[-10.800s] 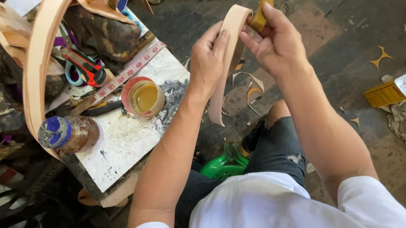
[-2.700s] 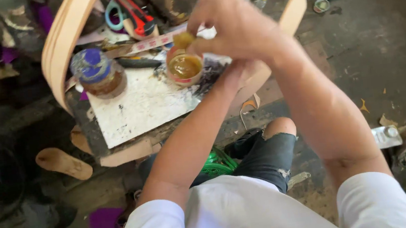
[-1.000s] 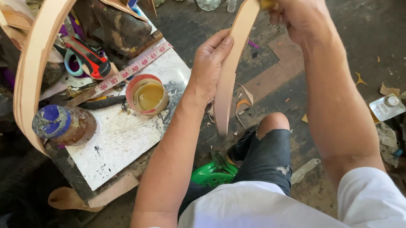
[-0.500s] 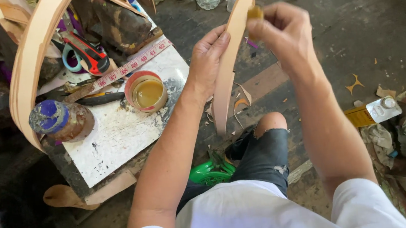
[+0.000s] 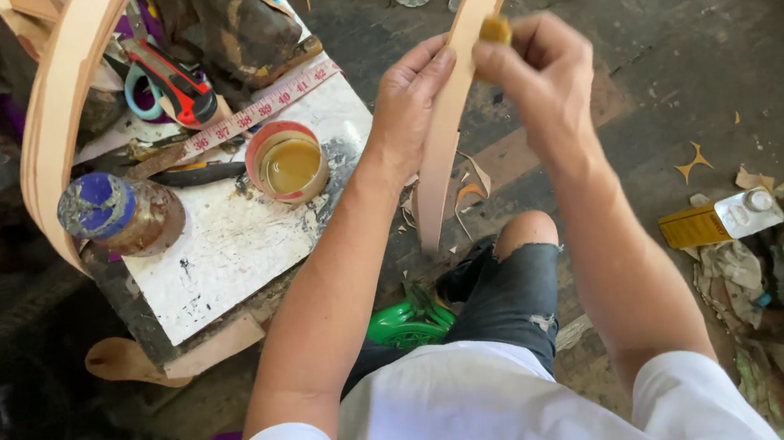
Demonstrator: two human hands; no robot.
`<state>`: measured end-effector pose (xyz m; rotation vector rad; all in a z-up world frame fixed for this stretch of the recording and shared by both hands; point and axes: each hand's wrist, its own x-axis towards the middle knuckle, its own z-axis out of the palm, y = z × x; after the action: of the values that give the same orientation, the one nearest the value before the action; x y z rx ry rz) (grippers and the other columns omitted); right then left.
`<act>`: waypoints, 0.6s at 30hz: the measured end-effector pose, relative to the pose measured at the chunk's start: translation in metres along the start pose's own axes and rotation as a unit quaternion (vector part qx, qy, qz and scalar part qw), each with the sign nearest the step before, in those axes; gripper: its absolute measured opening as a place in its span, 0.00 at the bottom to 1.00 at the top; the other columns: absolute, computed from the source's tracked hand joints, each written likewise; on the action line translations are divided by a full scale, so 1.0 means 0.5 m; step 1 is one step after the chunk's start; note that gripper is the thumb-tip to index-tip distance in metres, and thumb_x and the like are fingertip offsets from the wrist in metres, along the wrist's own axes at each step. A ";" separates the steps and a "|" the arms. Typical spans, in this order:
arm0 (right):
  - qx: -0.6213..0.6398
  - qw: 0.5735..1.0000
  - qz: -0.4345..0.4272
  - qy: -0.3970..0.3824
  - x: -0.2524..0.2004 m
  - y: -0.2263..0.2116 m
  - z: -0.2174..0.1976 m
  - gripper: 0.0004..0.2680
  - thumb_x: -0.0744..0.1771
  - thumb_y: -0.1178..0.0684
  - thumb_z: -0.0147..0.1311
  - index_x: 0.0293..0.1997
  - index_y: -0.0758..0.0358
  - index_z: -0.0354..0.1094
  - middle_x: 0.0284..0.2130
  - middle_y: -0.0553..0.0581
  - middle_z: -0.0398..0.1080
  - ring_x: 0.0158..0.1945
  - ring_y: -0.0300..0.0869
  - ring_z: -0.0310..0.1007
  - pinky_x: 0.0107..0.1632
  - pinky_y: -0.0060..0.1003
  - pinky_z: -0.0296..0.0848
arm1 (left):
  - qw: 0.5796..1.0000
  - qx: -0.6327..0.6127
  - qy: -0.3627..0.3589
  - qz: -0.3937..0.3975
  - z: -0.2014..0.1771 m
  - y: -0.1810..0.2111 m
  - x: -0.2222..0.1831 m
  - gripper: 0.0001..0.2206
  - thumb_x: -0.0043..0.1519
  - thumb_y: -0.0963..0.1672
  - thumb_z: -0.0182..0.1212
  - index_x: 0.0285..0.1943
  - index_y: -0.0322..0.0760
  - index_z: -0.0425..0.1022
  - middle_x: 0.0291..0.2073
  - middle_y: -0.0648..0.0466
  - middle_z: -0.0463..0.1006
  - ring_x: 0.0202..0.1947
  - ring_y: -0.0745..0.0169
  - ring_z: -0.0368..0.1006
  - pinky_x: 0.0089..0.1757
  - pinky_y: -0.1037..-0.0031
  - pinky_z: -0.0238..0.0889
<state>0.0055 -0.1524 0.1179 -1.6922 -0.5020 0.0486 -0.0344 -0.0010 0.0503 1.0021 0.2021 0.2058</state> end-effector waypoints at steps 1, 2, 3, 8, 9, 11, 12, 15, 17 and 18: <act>-0.030 0.999 -0.001 -0.014 -0.022 -0.001 0.003 0.08 0.65 0.51 0.65 0.37 0.61 0.70 0.26 0.47 0.65 0.29 0.30 0.61 0.31 0.27 0.65 | 1.000 -0.008 -0.008 0.008 -0.001 -0.003 0.006 0.14 0.65 0.45 0.62 0.59 0.38 0.80 0.40 0.51 0.84 0.35 0.66 0.75 0.35 0.75 0.69; -0.030 0.999 -0.001 -0.015 -0.042 0.000 0.003 0.08 0.65 0.51 0.65 0.37 0.61 0.70 0.26 0.47 0.65 0.29 0.30 0.61 0.31 0.27 0.65 | 1.000 -0.009 -0.007 0.009 0.003 0.002 0.004 0.14 0.65 0.45 0.62 0.59 0.38 0.80 0.40 0.51 0.84 0.35 0.66 0.75 0.35 0.75 0.69; -0.007 0.999 0.033 -0.042 -0.063 0.000 0.003 0.07 0.65 0.53 0.65 0.38 0.63 0.71 0.26 0.49 0.69 0.29 0.31 0.66 0.33 0.26 0.70 | 1.000 -0.012 -0.009 0.008 0.008 0.007 0.000 0.14 0.66 0.45 0.61 0.58 0.36 0.79 0.38 0.50 0.83 0.34 0.64 0.75 0.35 0.74 0.70; -0.002 1.000 -0.010 -0.024 -0.024 -0.007 -0.026 0.08 0.67 0.51 0.61 0.42 0.65 0.74 0.31 0.55 0.74 0.34 0.37 0.74 0.39 0.32 0.75 | 1.000 0.026 -0.010 0.009 0.005 -0.008 0.000 0.14 0.65 0.46 0.61 0.57 0.38 0.80 0.37 0.55 0.83 0.31 0.70 0.72 0.32 0.78 0.66; 0.013 1.000 -0.009 0.011 0.010 0.003 -0.031 0.10 0.67 0.48 0.61 0.42 0.65 0.73 0.27 0.53 0.71 0.29 0.34 0.68 0.34 0.30 0.69 | 1.000 0.018 -0.011 0.008 0.004 -0.012 0.004 0.15 0.65 0.47 0.62 0.57 0.38 0.80 0.33 0.55 0.81 0.28 0.69 0.71 0.30 0.77 0.66; 0.028 0.998 -0.008 0.048 0.053 0.020 -0.033 0.11 0.68 0.45 0.60 0.41 0.64 0.72 0.23 0.52 0.67 0.24 0.32 0.62 0.29 0.28 0.63 | 1.000 0.009 -0.013 0.006 0.006 -0.014 0.005 0.15 0.64 0.47 0.63 0.57 0.38 0.80 0.30 0.55 0.79 0.26 0.69 0.70 0.27 0.76 0.65; 0.048 0.998 0.001 0.041 0.063 0.028 -0.028 0.11 0.68 0.45 0.61 0.38 0.63 0.70 0.22 0.50 0.65 0.24 0.33 0.61 0.28 0.29 0.62 | 1.000 0.005 -0.009 0.009 0.008 -0.011 0.001 0.15 0.64 0.47 0.63 0.57 0.37 0.80 0.30 0.55 0.79 0.25 0.69 0.70 0.27 0.77 0.65; 0.056 0.998 -0.006 0.016 0.036 0.016 0.002 0.10 0.68 0.47 0.61 0.36 0.61 0.68 0.23 0.49 0.64 0.26 0.32 0.60 0.30 0.30 0.62 | 1.000 0.007 0.003 0.021 0.005 -0.003 0.009 0.15 0.64 0.47 0.63 0.58 0.37 0.80 0.30 0.55 0.79 0.27 0.68 0.71 0.29 0.77 0.64; 0.043 0.999 -0.012 -0.004 -0.020 0.020 0.021 0.09 0.67 0.48 0.61 0.37 0.62 0.68 0.24 0.48 0.65 0.28 0.31 0.60 0.32 0.30 0.63 | 1.000 0.013 0.016 0.019 0.000 -0.009 0.008 0.15 0.64 0.47 0.63 0.57 0.37 0.80 0.32 0.55 0.79 0.29 0.68 0.71 0.31 0.76 0.64; 0.003 1.000 -0.023 -0.010 -0.051 0.031 0.027 0.07 0.66 0.51 0.63 0.38 0.61 0.71 0.27 0.48 0.67 0.30 0.31 0.60 0.34 0.30 0.62 | 0.999 -0.020 0.003 0.036 0.000 -0.013 0.007 0.14 0.65 0.45 0.62 0.56 0.35 0.79 0.34 0.51 0.81 0.32 0.64 0.75 0.34 0.74 0.69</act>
<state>-0.0171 -0.1505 0.0942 -1.6757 -0.5541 0.0337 -0.0303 -0.0033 0.0443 0.9697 0.1663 0.2784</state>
